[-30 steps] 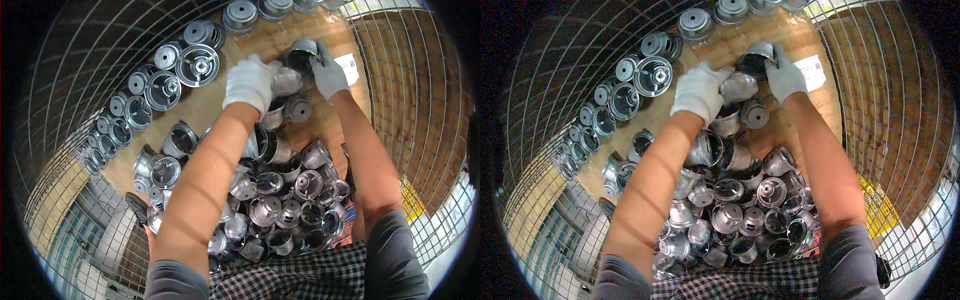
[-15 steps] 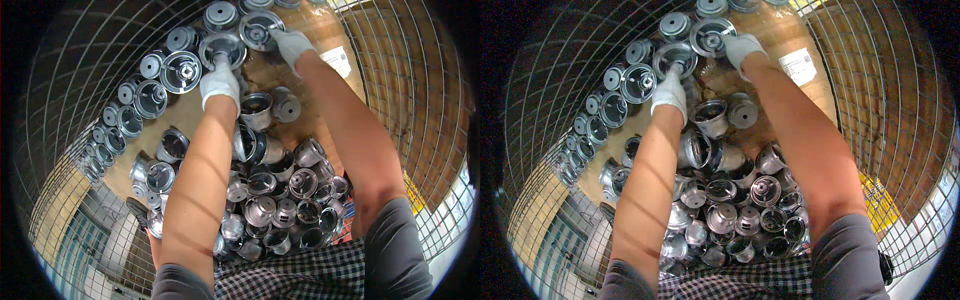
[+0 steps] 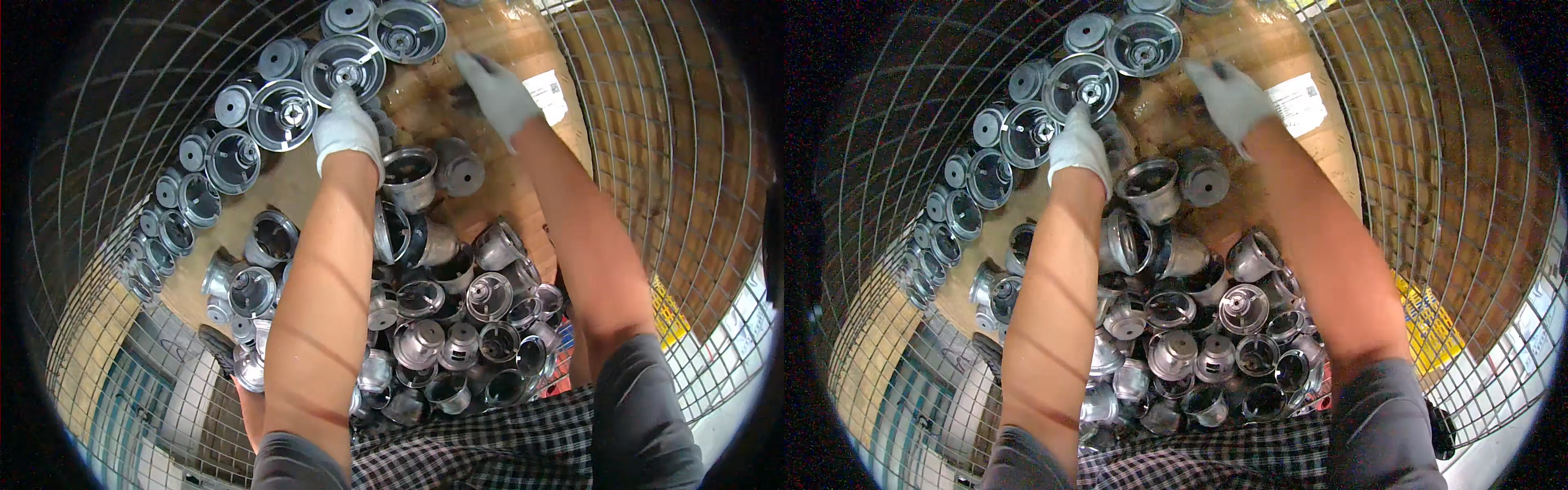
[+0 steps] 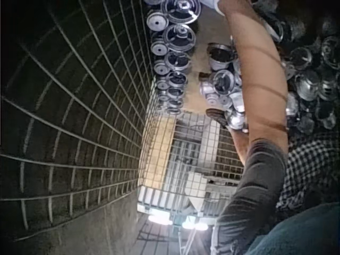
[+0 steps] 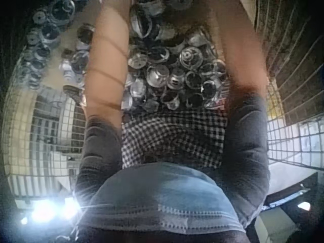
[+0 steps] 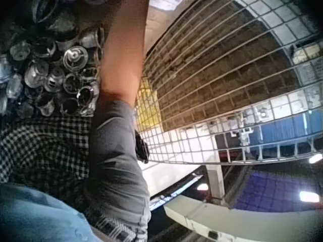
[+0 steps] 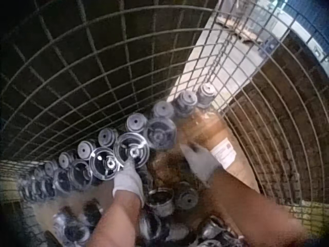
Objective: The person deburrs metal rings using a scraping tool, then places the rings into an industrial machine, and finally organizes similar metal parts in a large wire bin. The person wears protective gloves throughout the task.
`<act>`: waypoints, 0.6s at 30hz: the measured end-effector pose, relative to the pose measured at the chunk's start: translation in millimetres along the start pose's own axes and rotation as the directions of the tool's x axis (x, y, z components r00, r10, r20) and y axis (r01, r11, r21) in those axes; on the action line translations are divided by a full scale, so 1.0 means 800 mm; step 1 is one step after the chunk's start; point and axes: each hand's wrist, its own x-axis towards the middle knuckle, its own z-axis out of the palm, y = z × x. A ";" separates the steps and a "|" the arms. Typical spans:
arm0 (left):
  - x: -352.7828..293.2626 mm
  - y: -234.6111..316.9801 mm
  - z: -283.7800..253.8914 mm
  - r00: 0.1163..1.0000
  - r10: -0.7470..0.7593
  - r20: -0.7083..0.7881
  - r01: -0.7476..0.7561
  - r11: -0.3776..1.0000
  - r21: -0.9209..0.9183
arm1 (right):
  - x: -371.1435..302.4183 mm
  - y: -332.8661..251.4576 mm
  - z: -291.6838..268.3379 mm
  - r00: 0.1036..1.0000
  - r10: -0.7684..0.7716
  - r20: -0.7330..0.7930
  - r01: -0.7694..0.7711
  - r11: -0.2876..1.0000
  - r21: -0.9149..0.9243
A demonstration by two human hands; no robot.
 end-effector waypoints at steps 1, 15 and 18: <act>0.008 0.000 0.003 1.000 -0.002 0.003 0.002 1.000 -0.004 | -0.022 0.010 -0.013 0.998 -0.055 -0.039 0.048 0.986 -0.161; 0.007 -0.040 -0.029 0.926 0.106 0.363 -0.365 -0.001 0.931 | -0.103 0.059 -0.050 0.908 -0.278 0.312 0.417 0.665 -0.620; 0.009 -0.023 -0.021 0.935 -0.015 0.353 -0.350 -0.180 0.919 | -0.104 0.059 -0.062 0.899 -0.392 0.196 0.430 0.709 -0.559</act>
